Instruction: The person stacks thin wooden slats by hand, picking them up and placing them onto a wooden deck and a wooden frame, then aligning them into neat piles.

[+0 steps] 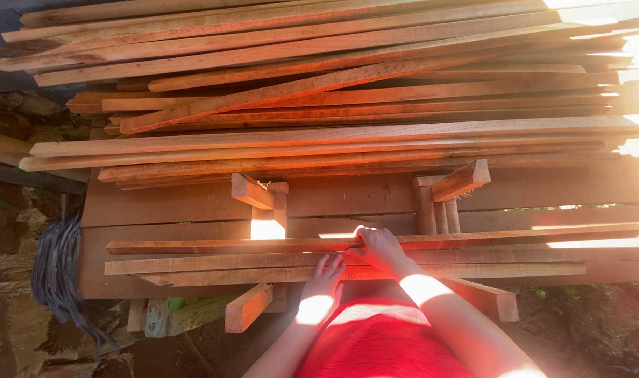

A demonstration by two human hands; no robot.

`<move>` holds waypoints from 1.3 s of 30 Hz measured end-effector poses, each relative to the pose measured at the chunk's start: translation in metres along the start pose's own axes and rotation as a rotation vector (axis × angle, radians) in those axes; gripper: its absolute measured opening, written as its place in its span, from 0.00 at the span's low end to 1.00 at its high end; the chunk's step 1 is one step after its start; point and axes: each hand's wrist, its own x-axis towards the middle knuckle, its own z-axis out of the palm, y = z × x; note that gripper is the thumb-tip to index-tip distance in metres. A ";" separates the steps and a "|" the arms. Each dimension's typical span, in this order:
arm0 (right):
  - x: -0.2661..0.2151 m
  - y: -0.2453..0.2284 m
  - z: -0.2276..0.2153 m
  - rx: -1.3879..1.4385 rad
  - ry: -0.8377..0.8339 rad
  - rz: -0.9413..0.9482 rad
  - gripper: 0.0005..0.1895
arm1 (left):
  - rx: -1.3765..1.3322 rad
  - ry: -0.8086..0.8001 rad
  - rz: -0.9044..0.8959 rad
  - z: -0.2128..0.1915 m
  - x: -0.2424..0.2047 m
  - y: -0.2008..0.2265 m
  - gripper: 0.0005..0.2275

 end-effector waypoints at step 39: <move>0.011 0.010 0.024 -0.101 -0.167 0.150 0.35 | 0.004 0.039 0.027 0.003 -0.001 -0.003 0.24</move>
